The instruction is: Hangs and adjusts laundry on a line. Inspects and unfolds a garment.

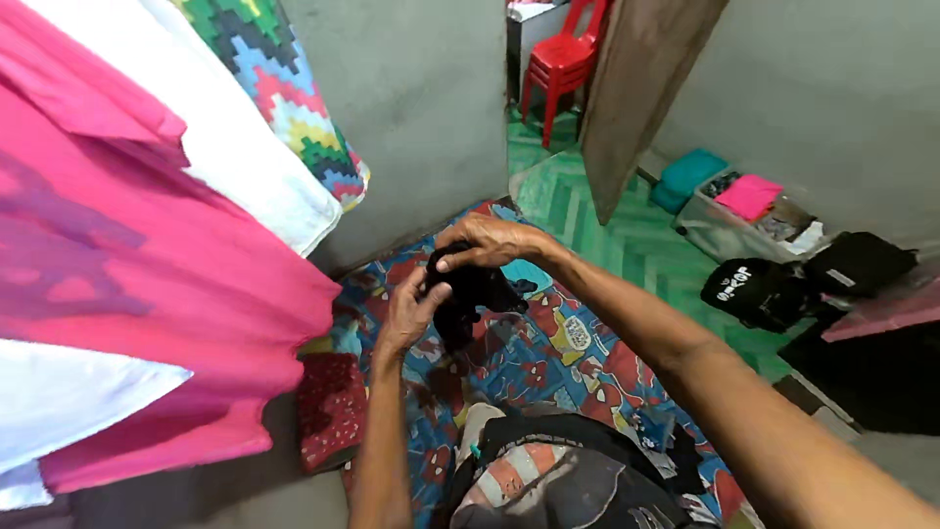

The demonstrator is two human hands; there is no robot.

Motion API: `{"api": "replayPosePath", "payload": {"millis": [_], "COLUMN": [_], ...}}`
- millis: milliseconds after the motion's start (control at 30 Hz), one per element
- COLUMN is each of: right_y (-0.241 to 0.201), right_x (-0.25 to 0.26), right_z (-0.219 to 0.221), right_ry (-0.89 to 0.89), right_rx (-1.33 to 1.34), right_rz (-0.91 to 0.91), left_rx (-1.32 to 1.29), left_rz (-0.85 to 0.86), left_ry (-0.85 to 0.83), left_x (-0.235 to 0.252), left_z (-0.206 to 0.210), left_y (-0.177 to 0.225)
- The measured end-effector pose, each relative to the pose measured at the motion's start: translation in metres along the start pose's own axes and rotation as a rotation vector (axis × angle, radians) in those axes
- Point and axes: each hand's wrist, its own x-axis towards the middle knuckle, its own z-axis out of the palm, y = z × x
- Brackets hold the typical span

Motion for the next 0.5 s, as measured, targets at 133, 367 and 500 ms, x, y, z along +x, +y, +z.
{"api": "replayPosePath", "payload": {"millis": [133,367,500], "right_y": [0.003,-0.008,0.000], "right_x": [-0.013,-0.079,-0.115], "right_z": [-0.039,-0.069,-0.040], "right_ry": [0.113,0.089,-0.253], "right_rx": [-0.022,0.057,-0.666], "right_rz": [0.091,0.159,0.593], "left_rx": [0.030,0.500,0.883], "left_rz": [-0.205,-0.271,-0.192], "left_ry": [-0.362,-0.637,-0.617], "left_x": [0.023,0.062,0.108], "left_z": [0.019,-0.032,-0.082], "left_y": [-0.033,-0.065,-0.017]}}
